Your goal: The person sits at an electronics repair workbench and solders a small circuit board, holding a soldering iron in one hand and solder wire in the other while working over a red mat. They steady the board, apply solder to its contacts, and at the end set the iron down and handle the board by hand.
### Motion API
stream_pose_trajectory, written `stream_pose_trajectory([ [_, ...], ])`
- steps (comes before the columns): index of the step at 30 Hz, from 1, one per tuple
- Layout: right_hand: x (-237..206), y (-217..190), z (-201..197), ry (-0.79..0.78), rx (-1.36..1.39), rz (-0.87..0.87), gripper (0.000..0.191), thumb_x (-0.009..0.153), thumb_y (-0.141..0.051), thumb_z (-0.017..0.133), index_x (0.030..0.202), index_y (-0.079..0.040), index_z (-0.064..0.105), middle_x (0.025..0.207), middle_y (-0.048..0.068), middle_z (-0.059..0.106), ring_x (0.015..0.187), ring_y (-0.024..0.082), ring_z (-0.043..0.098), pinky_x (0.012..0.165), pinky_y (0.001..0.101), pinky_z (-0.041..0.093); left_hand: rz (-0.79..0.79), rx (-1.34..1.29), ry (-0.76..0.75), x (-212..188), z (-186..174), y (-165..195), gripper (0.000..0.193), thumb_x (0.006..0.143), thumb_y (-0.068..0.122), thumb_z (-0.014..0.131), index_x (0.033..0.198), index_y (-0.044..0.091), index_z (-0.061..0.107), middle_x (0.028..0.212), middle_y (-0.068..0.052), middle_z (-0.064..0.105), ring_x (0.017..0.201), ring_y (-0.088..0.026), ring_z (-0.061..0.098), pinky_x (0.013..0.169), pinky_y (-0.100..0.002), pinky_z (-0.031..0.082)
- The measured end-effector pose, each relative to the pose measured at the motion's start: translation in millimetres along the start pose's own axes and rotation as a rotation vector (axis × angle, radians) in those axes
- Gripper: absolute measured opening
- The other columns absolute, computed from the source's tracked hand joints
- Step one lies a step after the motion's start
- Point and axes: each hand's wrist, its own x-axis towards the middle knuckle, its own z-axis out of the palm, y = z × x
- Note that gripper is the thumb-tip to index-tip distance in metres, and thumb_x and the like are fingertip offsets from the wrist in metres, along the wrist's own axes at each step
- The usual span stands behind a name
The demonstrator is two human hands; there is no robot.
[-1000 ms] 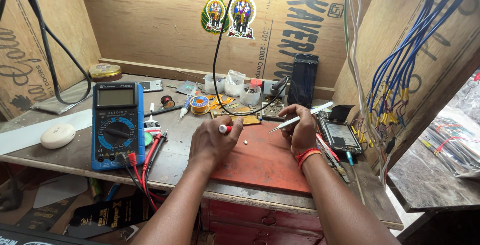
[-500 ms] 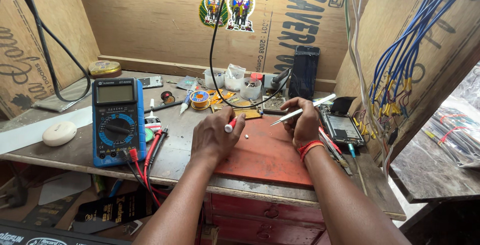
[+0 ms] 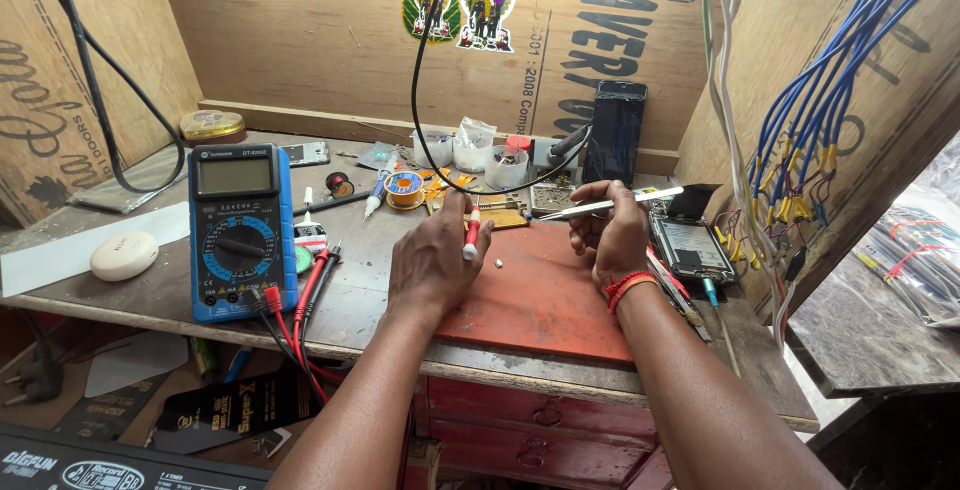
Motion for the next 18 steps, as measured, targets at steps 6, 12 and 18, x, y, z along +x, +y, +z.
stream_pose_trajectory([
  [6, -1.1, 0.9, -0.9, -0.039, -0.069, 0.017, 0.067, 0.107, -0.057, 0.03, 0.095, -0.002, 0.066, 0.069, 0.009, 0.062, 0.047, 0.013, 0.055, 0.04, 0.0259, 0.041, 0.013, -0.037, 0.02, -0.2, -1.1, 0.1, 0.031, 0.094, 0.028, 0.064, 0.119, 0.012, 0.055, 0.102, -0.017, 0.074, 0.091, -0.042, 0.071, 0.079, -0.053, 0.054],
  [12, -2.8, -2.9, 2.5, -0.056, -0.132, 0.024, 0.064, 0.103, -0.061, 0.033, 0.11, -0.005, 0.063, 0.081, 0.011, 0.069, 0.047, 0.012, 0.057, 0.038, 0.0249, 0.039, 0.014, -0.03, 0.001, -1.0, -2.9, 0.9, 0.03, 0.092, 0.017, 0.061, 0.121, 0.013, 0.054, 0.106, -0.015, 0.072, 0.094, -0.041, 0.07, 0.081, -0.053, 0.054],
  [18, -4.5, -5.0, 6.7, -0.041, -0.158, -0.016, 0.061, 0.103, -0.059, 0.034, 0.117, -0.008, 0.063, 0.089, 0.013, 0.075, 0.044, 0.011, 0.056, 0.037, 0.0236, 0.039, 0.045, -0.088, 0.05, -2.6, -0.9, -0.4, 0.028, 0.09, 0.016, 0.059, 0.119, 0.013, 0.057, 0.114, -0.012, 0.07, 0.099, -0.038, 0.069, 0.085, -0.051, 0.053],
])
